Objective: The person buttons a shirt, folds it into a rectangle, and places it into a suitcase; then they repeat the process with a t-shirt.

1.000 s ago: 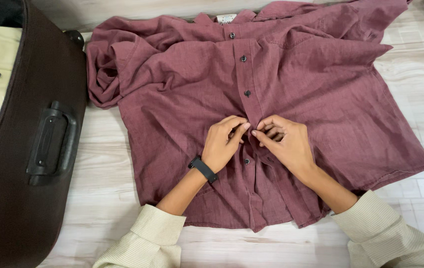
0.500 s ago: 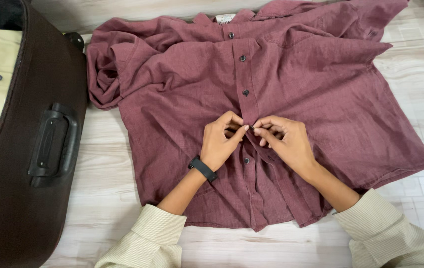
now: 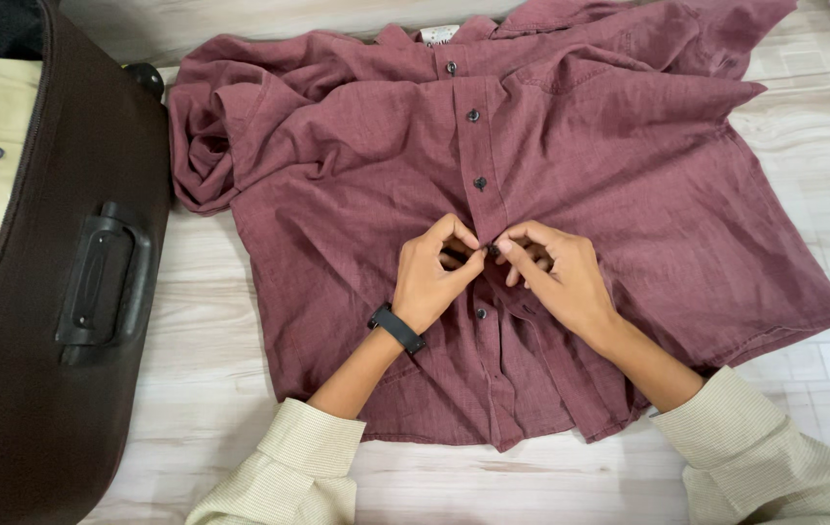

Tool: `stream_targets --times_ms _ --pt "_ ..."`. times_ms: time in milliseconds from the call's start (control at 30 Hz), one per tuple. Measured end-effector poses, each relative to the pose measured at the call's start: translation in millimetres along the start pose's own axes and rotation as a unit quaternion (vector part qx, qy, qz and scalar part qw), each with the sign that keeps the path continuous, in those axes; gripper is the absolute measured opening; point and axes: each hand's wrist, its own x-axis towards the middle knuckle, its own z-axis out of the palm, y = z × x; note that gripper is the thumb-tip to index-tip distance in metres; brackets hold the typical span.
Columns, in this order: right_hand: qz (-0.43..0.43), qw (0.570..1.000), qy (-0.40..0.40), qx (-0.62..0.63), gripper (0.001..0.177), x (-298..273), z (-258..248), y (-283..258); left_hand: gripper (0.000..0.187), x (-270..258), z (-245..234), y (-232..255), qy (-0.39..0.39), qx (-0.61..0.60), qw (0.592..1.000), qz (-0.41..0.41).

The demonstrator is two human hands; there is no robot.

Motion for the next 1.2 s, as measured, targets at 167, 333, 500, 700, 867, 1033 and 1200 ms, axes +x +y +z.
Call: stream_targets --times_ms 167,333,500,700,867,1033,1200 --pt "-0.010 0.998 -0.037 0.043 0.015 5.0 -2.1 17.2 0.015 0.1 2.4 -2.0 0.005 -0.017 1.000 0.006" --pt "0.021 0.991 -0.052 0.124 0.014 11.1 -3.0 31.9 0.016 -1.8 4.4 4.4 0.019 0.037 0.999 -0.025" --pt "0.005 0.997 -0.035 0.068 0.015 7.9 -3.5 13.2 0.014 -7.3 10.1 19.2 0.022 0.155 0.987 0.042" --pt "-0.139 0.973 0.026 -0.182 0.023 -36.6 -18.4 -25.9 0.018 -44.8 6.8 44.5 -0.003 0.265 0.959 0.106" --pt "-0.105 0.946 -0.007 -0.305 0.032 -58.2 -17.2 -30.7 0.020 -62.5 1.4 48.4 -0.103 0.269 0.956 0.062" --pt "-0.027 0.968 -0.048 -0.245 0.022 -52.8 -23.1 -9.2 0.016 -64.9 -3.2 41.3 -0.088 0.241 0.963 0.088" --pt "0.045 0.994 -0.037 -0.090 0.017 -56.7 -19.8 9.9 0.012 -64.0 -7.6 39.4 -0.079 0.189 0.976 0.070"
